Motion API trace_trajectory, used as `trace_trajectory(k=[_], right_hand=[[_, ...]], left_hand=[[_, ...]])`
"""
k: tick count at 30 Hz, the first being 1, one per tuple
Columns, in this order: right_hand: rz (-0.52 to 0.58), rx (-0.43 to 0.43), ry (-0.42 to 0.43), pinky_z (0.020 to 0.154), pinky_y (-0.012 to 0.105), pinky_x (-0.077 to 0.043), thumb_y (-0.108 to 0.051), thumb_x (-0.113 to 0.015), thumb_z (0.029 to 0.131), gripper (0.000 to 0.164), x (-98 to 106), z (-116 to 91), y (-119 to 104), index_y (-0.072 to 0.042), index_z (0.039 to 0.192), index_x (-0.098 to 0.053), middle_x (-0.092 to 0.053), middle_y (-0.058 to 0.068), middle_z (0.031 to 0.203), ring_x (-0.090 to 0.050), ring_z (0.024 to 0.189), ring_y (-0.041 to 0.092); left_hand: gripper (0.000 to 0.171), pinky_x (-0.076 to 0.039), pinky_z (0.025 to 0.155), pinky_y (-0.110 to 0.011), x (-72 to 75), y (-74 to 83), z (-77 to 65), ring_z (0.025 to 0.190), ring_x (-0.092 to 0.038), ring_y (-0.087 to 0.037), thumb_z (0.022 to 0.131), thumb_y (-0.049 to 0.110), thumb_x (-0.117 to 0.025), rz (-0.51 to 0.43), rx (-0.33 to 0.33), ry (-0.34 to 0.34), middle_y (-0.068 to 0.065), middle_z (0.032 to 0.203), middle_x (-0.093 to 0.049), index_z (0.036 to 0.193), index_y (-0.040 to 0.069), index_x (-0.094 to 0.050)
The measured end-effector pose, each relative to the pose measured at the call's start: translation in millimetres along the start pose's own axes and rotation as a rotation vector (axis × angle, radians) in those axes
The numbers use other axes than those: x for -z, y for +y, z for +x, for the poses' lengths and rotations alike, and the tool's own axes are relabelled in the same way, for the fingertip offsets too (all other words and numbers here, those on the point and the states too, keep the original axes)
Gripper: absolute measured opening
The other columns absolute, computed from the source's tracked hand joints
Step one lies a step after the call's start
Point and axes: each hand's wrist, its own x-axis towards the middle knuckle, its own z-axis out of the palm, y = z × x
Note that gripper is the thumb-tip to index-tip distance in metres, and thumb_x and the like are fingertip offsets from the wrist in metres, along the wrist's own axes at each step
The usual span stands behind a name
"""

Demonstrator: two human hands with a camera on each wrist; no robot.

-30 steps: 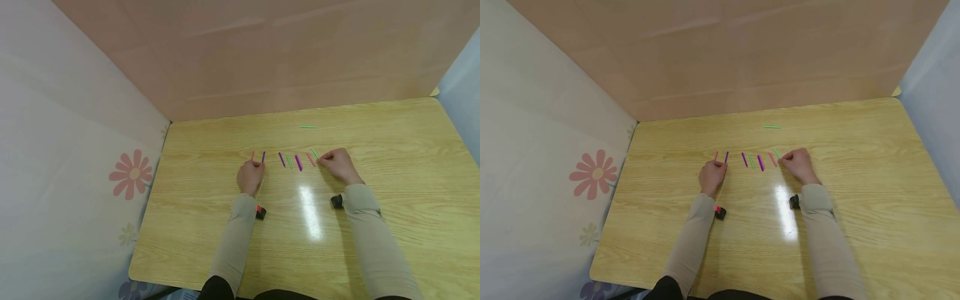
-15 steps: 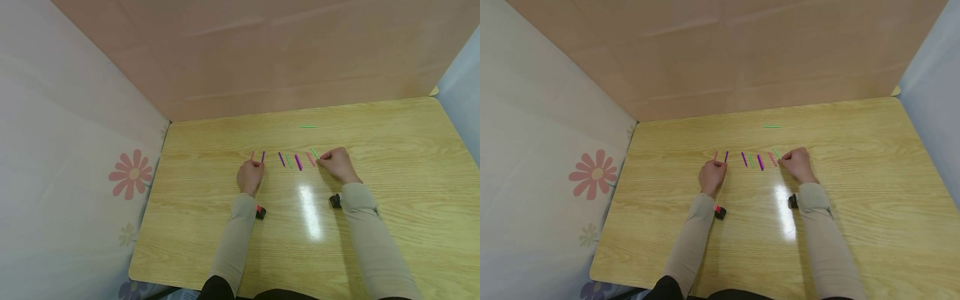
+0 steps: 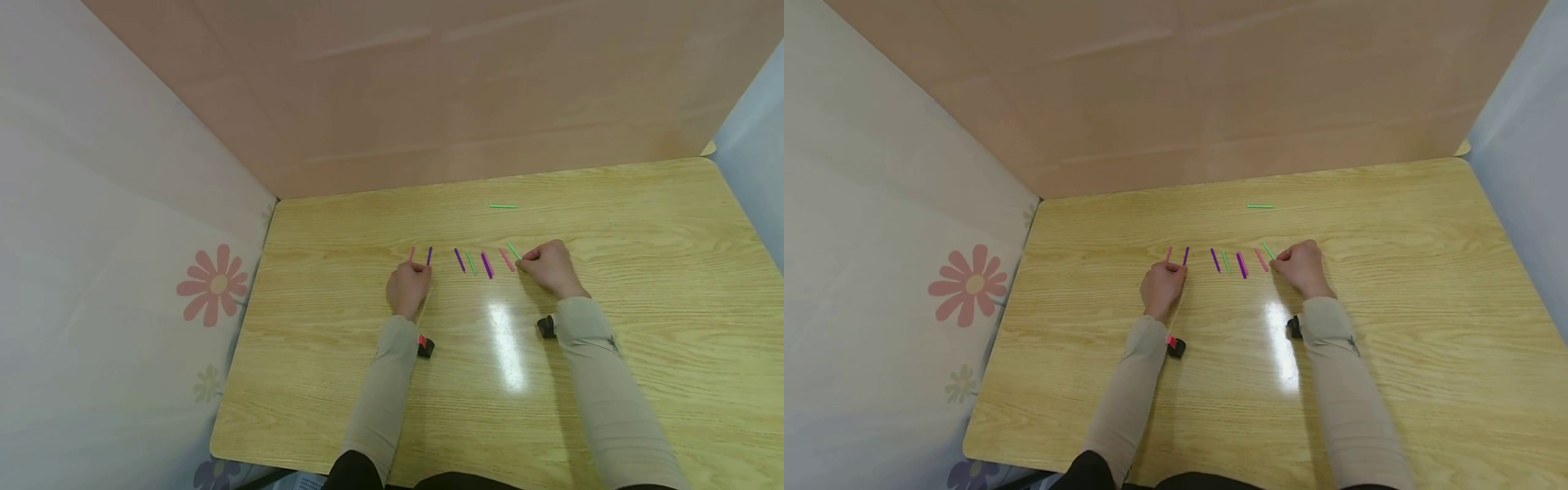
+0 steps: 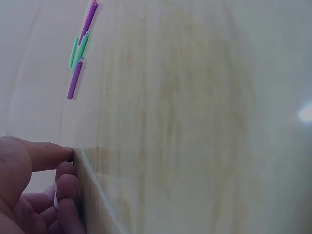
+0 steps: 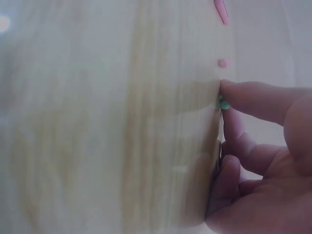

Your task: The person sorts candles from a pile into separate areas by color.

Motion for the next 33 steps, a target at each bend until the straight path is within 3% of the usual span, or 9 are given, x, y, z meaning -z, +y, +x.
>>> trace_trajectory(k=[6,12,22,28,33], right_hand=[[-0.006,-0.001,-0.012,0.102,0.059,-0.031,-0.016,-0.06,0.09,0.031,0.6,-0.8,-1.1,0.014,0.089,-0.068,-0.049,0.036,0.115,-0.044,0.111,0.047],[-0.027,0.016,-0.009,0.106,0.06,-0.023,-0.015,-0.058,0.09,0.031,0.3,-0.6,-2.2,0.013,0.085,-0.07,-0.052,0.036,0.112,-0.036,0.118,0.05],[-0.06,0.039,0.019,0.101,0.058,-0.029,-0.013,-0.058,0.086,0.028,0.5,-1.0,-3.6,0.01,0.077,-0.072,-0.062,0.034,0.102,-0.043,0.108,0.045],[-0.052,0.041,0.011,0.104,0.061,-0.023,-0.014,-0.058,0.087,0.03,1.5,-1.9,-3.6,0.01,0.074,-0.07,-0.056,0.033,0.102,-0.039,0.11,0.047],[-0.045,0.043,-0.002,0.099,0.06,-0.025,-0.014,-0.057,0.088,0.031,1.8,-2.4,-2.9,0.012,0.077,-0.069,-0.049,0.032,0.106,-0.036,0.108,0.046]], left_hand=[[0.024,-0.042,0.052,-0.028,0.0,0.1,0.1,0.065,-0.064,-0.014,0.09,0.043,-0.062,-0.013,0.0,0.001,0.006,0.081,-0.073,0.088,0.023,-0.076],[0.023,-0.042,0.052,-0.028,-1.1,-0.9,0.8,0.064,-0.064,-0.013,0.09,0.043,-0.062,-0.013,0.001,-0.002,0.006,0.081,-0.073,0.088,0.024,-0.076],[0.023,-0.042,0.052,-0.029,-1.6,-1.3,1.4,0.065,-0.064,-0.014,0.089,0.044,-0.063,-0.008,0.007,0.002,0.006,0.08,-0.073,0.088,0.024,-0.076],[0.023,-0.041,0.049,-0.027,0.1,-0.8,0.1,0.061,-0.063,-0.014,0.09,0.041,-0.063,-0.014,-0.025,0.006,0.005,0.079,-0.073,0.088,0.023,-0.076],[0.023,-0.041,0.049,-0.027,0.6,-1.3,-0.3,0.062,-0.064,-0.014,0.09,0.039,-0.062,-0.014,-0.037,0.009,0.004,0.08,-0.074,0.088,0.022,-0.077]])
